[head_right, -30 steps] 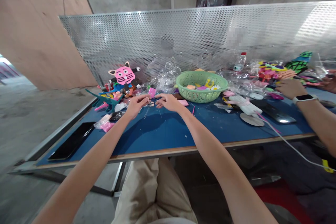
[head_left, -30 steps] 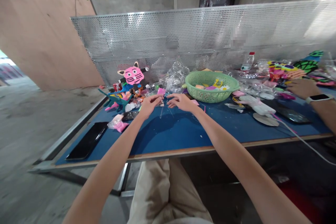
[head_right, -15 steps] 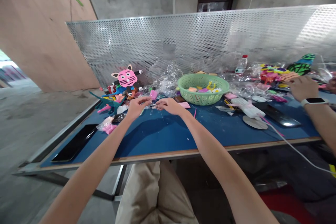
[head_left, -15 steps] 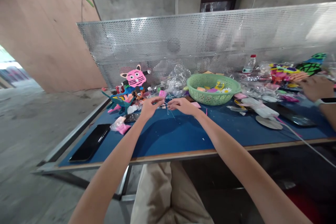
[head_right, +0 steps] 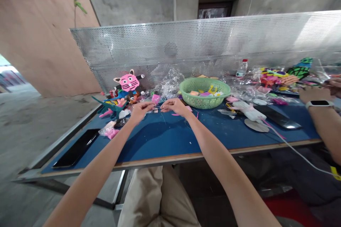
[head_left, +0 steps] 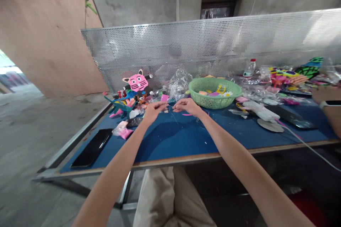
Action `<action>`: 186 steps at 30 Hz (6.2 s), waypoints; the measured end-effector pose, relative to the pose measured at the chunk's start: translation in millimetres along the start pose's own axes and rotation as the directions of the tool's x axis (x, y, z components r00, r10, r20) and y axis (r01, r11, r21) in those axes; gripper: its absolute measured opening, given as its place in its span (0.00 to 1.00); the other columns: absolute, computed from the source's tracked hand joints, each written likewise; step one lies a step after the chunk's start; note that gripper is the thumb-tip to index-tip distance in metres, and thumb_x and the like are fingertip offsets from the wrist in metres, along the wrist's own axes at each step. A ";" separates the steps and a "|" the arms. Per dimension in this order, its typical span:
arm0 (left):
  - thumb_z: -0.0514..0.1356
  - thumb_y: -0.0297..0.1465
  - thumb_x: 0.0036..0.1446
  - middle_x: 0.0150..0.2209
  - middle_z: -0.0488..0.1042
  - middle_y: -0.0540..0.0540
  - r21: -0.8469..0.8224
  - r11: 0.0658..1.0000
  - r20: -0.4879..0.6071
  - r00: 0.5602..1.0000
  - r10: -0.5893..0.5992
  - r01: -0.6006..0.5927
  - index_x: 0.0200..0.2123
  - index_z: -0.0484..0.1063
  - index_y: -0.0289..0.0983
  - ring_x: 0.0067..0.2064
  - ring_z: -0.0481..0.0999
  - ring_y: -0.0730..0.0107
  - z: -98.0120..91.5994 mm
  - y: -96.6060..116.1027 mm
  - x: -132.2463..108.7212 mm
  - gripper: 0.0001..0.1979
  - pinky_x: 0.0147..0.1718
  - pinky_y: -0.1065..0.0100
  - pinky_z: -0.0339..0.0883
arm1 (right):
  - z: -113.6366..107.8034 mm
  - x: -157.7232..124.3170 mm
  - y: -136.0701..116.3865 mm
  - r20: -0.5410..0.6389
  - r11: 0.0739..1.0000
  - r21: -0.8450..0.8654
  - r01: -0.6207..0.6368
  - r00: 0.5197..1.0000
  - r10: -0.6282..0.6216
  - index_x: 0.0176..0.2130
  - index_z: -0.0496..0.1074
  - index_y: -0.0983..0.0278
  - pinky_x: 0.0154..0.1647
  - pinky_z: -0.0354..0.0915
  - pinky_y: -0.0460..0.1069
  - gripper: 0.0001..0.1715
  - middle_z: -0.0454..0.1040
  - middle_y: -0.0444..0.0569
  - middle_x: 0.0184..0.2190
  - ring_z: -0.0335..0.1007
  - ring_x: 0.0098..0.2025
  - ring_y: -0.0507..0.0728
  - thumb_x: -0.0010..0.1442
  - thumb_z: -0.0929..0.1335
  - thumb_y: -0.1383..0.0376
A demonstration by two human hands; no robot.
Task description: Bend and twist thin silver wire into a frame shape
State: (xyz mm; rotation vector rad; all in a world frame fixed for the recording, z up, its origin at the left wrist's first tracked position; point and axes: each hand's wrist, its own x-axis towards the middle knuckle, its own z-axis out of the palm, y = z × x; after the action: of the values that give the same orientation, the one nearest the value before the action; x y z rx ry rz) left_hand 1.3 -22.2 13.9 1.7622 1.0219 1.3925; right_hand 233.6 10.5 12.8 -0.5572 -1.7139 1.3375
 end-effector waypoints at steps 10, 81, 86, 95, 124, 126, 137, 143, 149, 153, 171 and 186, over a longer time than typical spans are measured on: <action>0.68 0.41 0.52 0.46 0.80 0.40 -0.238 0.966 -0.056 0.992 -0.116 0.100 0.43 0.76 0.35 0.44 0.81 0.60 0.8 -4.0 3.0 0.19 0.49 0.57 0.75 | 3.1 1.6 -3.6 -0.089 0.975 -0.206 0.085 0.991 -0.105 0.35 0.79 0.63 0.49 0.74 0.56 0.19 0.82 0.50 0.35 0.80 0.40 0.59 0.54 0.74 0.50; 0.63 0.47 0.56 0.26 0.74 0.48 -0.177 0.967 0.112 0.979 -0.168 0.186 0.43 0.77 0.35 0.14 0.57 0.83 7.5 8.1 -1.0 0.22 0.12 0.75 0.44 | 29.3 2.4 -1.5 -0.050 0.916 -0.343 0.208 0.970 -0.239 0.39 0.76 0.64 0.35 0.67 0.49 0.15 0.78 0.47 0.31 0.72 0.29 0.53 0.60 0.70 0.55; 0.62 0.46 0.57 0.26 0.74 0.48 -0.152 0.969 0.104 0.978 -0.180 0.194 0.44 0.77 0.36 0.15 0.58 0.82 6.8 5.9 -0.7 0.21 0.12 0.75 0.44 | 32.3 0.9 -3.8 -0.050 0.892 -0.395 0.218 0.965 -0.258 0.38 0.73 0.64 0.37 0.66 0.49 0.13 0.77 0.47 0.32 0.70 0.30 0.53 0.63 0.67 0.56; 0.61 0.43 0.57 0.36 0.77 0.45 -0.069 0.984 0.039 0.986 -0.160 0.163 0.38 0.77 0.35 0.21 0.67 0.79 9.5 2.5 -0.2 0.17 0.17 0.74 0.58 | 37.6 -0.6 -10.8 -0.127 0.888 -0.405 0.216 0.949 -0.288 0.34 0.72 0.64 0.36 0.61 0.48 0.16 0.70 0.43 0.25 0.66 0.29 0.53 0.63 0.66 0.54; 0.66 0.45 0.55 0.40 0.78 0.43 -0.185 0.979 -0.198 0.973 -0.118 0.081 0.52 0.73 0.37 0.22 0.69 0.78 21.0 9.4 -3.7 0.25 0.15 0.76 0.56 | 53.9 6.1 6.2 -0.139 0.969 -0.179 0.169 0.971 -0.195 0.31 0.74 0.65 0.32 0.64 0.48 0.26 0.74 0.46 0.26 0.66 0.27 0.52 0.57 0.70 0.44; 0.66 0.45 0.54 0.39 0.77 0.43 -0.166 0.983 -0.223 0.968 -0.119 0.082 0.49 0.75 0.36 0.22 0.68 0.78 21.2 9.6 -3.2 0.24 0.15 0.76 0.56 | 54.4 6.1 6.0 -0.123 0.969 -0.172 0.178 0.972 -0.200 0.31 0.74 0.65 0.33 0.65 0.48 0.26 0.75 0.46 0.26 0.67 0.28 0.52 0.57 0.70 0.44; 0.66 0.42 0.54 0.43 0.74 0.45 -0.170 0.985 -0.246 0.967 -0.072 0.030 0.44 0.72 0.38 0.28 0.71 0.77 18.9 11.0 -3.6 0.19 0.20 0.76 0.66 | 49.0 6.3 6.3 -0.091 0.973 -0.098 0.211 0.971 -0.220 0.31 0.71 0.63 0.35 0.67 0.49 0.24 0.73 0.45 0.27 0.68 0.29 0.52 0.60 0.69 0.46; 0.66 0.42 0.55 0.36 0.75 0.48 -0.201 0.977 -0.263 0.965 0.015 -0.070 0.41 0.70 0.38 0.25 0.69 0.78 16.3 9.0 -2.8 0.17 0.23 0.73 0.66 | 48.5 6.4 3.6 -0.102 0.968 -0.086 0.234 0.965 -0.242 0.31 0.72 0.64 0.35 0.65 0.48 0.23 0.72 0.44 0.26 0.66 0.28 0.52 0.59 0.70 0.46; 0.68 0.39 0.53 0.37 0.75 0.48 -0.261 0.952 -0.177 0.977 0.115 -0.159 0.40 0.72 0.38 0.27 0.70 0.77 12.4 8.5 -1.5 0.15 0.26 0.72 0.68 | 37.5 10.9 2.9 -0.199 0.936 0.225 0.272 0.953 -0.229 0.28 0.66 0.63 0.30 0.60 0.46 0.23 0.63 0.41 0.24 0.58 0.26 0.49 0.57 0.73 0.48; 0.68 0.40 0.53 0.42 0.77 0.45 -0.142 0.971 -0.166 0.972 0.165 -0.189 0.43 0.74 0.38 0.31 0.74 0.74 13.8 12.7 -1.8 0.17 0.33 0.68 0.72 | 30.9 8.6 1.9 -0.136 0.898 0.406 0.170 0.983 -0.125 0.29 0.67 0.64 0.29 0.58 0.45 0.22 0.61 0.40 0.24 0.56 0.25 0.47 0.54 0.76 0.52; 0.71 0.38 0.51 0.48 0.77 0.40 -0.172 0.954 -0.115 0.967 0.227 -0.245 0.47 0.71 0.37 0.51 0.78 0.61 18.6 3.1 -2.2 0.22 0.53 0.57 0.71 | 21.1 5.6 2.8 -0.046 0.922 0.363 0.137 0.991 -0.129 0.29 0.73 0.65 0.31 0.60 0.46 0.20 0.70 0.43 0.25 0.63 0.27 0.49 0.51 0.77 0.52; 0.70 0.39 0.49 0.28 0.74 0.50 0.175 0.949 -0.152 0.945 0.288 -0.261 0.39 0.75 0.38 0.31 0.75 0.69 11.0 9.5 -5.1 0.16 0.35 0.68 0.69 | 21.8 9.7 9.0 -0.107 0.909 0.395 0.135 0.989 -0.100 0.28 0.69 0.64 0.30 0.59 0.46 0.20 0.63 0.41 0.25 0.58 0.27 0.48 0.52 0.77 0.54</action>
State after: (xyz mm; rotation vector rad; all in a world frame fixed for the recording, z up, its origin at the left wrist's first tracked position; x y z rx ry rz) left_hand 13.1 -31.6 17.4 1.9820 1.0267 1.7081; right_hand 208.8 9.0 6.8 -0.2642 -1.3283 1.5024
